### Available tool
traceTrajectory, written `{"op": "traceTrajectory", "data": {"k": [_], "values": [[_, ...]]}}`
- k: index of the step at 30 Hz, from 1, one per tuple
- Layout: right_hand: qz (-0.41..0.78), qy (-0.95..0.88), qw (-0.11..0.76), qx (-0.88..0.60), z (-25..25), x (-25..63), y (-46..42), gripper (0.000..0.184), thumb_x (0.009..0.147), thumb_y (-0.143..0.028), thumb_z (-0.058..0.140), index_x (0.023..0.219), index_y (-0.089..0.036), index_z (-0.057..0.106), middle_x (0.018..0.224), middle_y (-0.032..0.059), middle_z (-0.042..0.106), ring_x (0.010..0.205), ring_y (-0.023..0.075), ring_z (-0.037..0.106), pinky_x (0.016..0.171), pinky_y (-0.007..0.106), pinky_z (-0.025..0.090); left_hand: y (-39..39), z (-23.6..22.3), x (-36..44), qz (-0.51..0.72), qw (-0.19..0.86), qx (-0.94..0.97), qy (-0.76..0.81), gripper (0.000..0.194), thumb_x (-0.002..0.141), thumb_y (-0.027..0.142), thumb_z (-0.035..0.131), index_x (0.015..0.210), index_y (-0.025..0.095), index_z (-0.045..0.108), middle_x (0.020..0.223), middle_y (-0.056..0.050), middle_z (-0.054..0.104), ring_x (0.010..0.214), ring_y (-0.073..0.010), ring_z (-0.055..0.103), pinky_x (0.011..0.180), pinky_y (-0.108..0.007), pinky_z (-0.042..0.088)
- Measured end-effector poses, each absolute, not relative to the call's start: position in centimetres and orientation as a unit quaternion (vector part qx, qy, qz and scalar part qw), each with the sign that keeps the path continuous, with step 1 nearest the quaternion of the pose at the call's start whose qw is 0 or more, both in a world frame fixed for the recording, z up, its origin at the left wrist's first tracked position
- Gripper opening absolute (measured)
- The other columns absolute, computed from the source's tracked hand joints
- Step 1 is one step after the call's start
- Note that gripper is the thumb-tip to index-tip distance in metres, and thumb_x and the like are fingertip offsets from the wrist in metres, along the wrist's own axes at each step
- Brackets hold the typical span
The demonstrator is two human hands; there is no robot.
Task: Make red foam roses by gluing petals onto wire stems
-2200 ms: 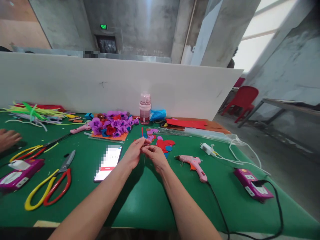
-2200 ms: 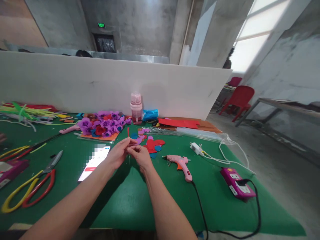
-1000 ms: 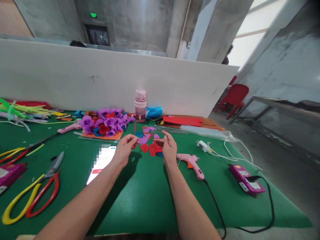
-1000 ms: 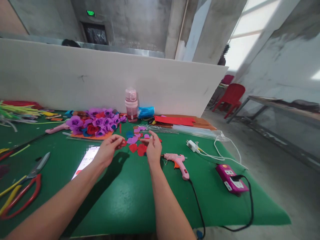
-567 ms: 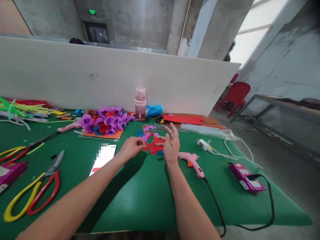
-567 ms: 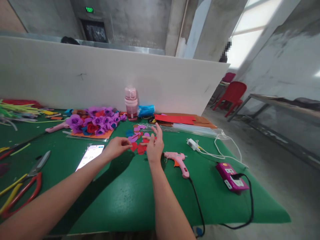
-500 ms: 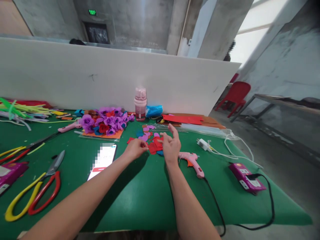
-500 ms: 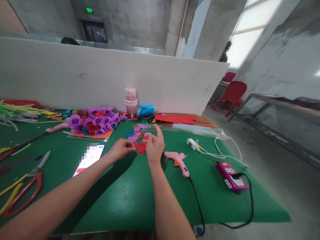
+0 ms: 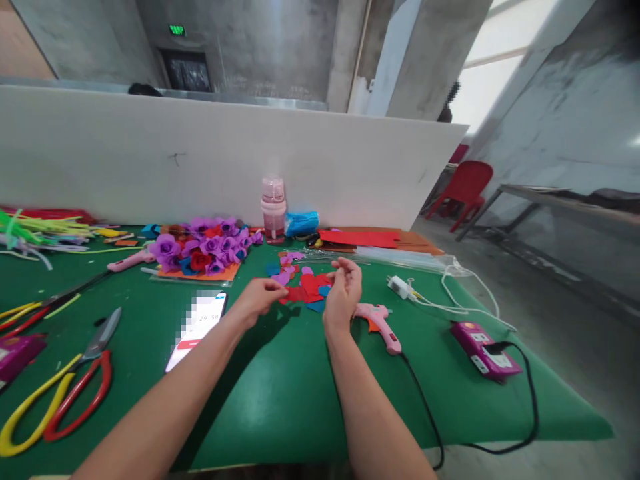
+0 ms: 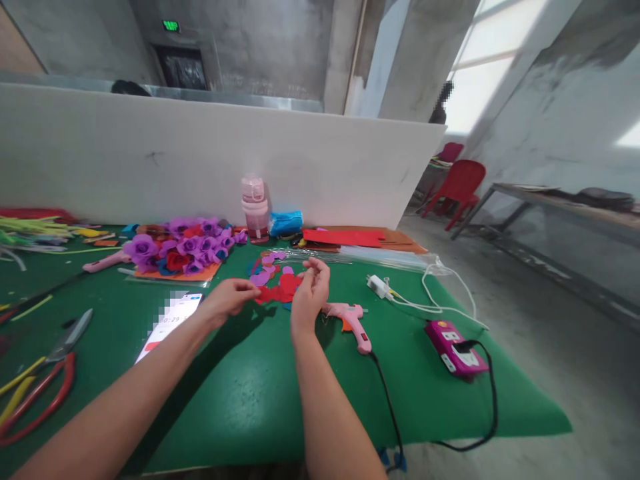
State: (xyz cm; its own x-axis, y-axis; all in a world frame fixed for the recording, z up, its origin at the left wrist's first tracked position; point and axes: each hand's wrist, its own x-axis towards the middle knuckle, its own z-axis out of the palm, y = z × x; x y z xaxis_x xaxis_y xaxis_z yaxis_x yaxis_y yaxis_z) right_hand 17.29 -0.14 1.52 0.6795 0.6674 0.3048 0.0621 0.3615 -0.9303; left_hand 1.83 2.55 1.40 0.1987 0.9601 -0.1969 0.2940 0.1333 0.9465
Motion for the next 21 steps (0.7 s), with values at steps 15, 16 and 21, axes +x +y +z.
{"op": "traceTrajectory", "data": {"k": [15, 16, 21], "values": [[0.546, -0.475, 0.486, -0.489, 0.4, 13.4, -1.0, 0.013, 0.060, -0.029, 0.066, 0.063, -0.017, 0.060, 0.050, -0.0042, 0.059, 0.044, 0.0089, 0.049, 0.047, 0.022, 0.041, -0.1, 1.8, -2.3, 0.364, 0.627, 0.513, 0.458, 0.037, 0.058, 0.039, 0.078, 0.080, 0.016, 0.057, 0.054, 0.007, 0.050, 0.033, -0.0003, 0.025, 0.034, -0.017, 0.012], [0.552, -0.470, 0.485, -0.489, 0.5, 13.3, -1.1, 0.014, 0.060, -0.029, 0.067, 0.063, -0.017, 0.060, 0.052, -0.0031, 0.061, 0.044, 0.0092, 0.050, 0.048, 0.022, 0.042, -0.1, 1.6, -2.2, 0.377, 0.620, 0.511, 0.461, 0.037, 0.057, 0.038, 0.078, 0.077, 0.016, 0.057, 0.053, 0.007, 0.049, 0.034, -0.0002, 0.026, 0.034, -0.017, 0.013], [0.559, -0.456, 0.480, -0.499, 0.9, 13.1, -1.8, 0.016, 0.059, -0.031, 0.069, 0.061, -0.017, 0.060, 0.055, -0.0007, 0.064, 0.045, 0.0098, 0.053, 0.049, 0.023, 0.046, 0.0, 1.3, -2.3, 0.429, 0.609, 0.488, 0.454, 0.031, 0.058, 0.036, 0.076, 0.069, 0.014, 0.056, 0.050, 0.007, 0.046, 0.033, -0.0003, 0.026, 0.034, -0.017, 0.013]]}}
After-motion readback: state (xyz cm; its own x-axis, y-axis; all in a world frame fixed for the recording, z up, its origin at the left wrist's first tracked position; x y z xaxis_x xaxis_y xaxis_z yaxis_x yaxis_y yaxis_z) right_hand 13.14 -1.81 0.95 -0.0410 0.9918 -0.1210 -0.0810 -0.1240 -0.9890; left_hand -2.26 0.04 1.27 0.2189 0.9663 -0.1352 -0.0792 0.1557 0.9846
